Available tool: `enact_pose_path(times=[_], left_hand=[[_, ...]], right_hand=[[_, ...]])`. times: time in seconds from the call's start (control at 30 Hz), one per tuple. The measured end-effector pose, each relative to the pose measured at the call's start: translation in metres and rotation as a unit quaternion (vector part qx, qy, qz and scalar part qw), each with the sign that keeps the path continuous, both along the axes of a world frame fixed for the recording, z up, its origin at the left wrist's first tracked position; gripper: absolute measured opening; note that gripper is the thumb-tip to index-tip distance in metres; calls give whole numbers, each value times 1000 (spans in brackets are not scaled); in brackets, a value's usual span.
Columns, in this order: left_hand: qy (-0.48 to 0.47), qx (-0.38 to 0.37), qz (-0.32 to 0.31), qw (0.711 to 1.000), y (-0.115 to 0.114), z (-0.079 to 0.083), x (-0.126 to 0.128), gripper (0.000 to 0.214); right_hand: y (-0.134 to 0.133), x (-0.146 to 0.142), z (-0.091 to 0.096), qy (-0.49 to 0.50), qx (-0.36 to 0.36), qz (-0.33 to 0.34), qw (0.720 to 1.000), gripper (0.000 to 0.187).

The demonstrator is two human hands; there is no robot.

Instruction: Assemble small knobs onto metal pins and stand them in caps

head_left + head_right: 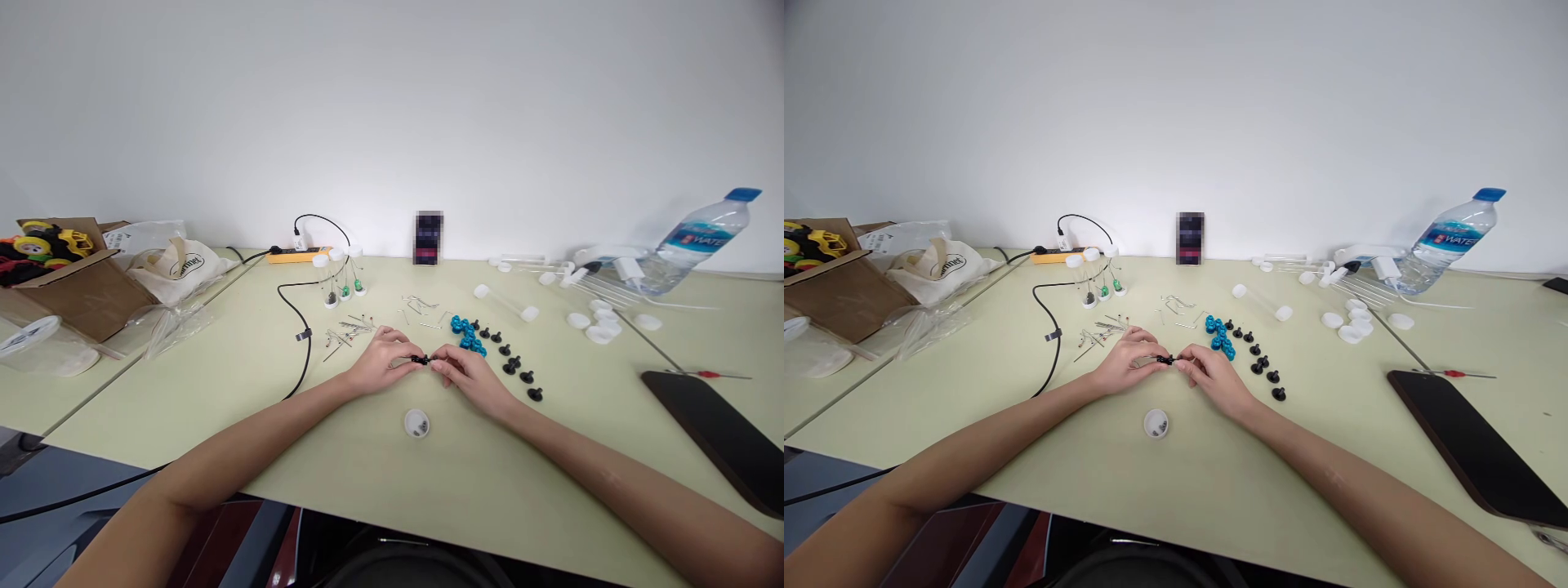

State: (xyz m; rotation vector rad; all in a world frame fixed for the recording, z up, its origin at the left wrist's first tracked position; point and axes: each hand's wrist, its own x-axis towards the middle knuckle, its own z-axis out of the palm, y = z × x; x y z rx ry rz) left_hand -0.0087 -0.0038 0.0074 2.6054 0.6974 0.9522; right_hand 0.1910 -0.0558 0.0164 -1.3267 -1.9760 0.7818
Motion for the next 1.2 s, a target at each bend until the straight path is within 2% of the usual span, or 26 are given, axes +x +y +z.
enact_pose_path(times=[0.33,0.7,1.2], left_hand=[[8,-12,-2,1000,0,1,0,21],[17,7,8,1000,0,1,0,23],[29,2,11,1000,0,1,-1,23]], right_hand=[[0,0,-4,35,-15,-5,999,22],[-1,0,2,-12,15,-7,1000,36],[2,2,-5,18,-11,-5,1000,25]])
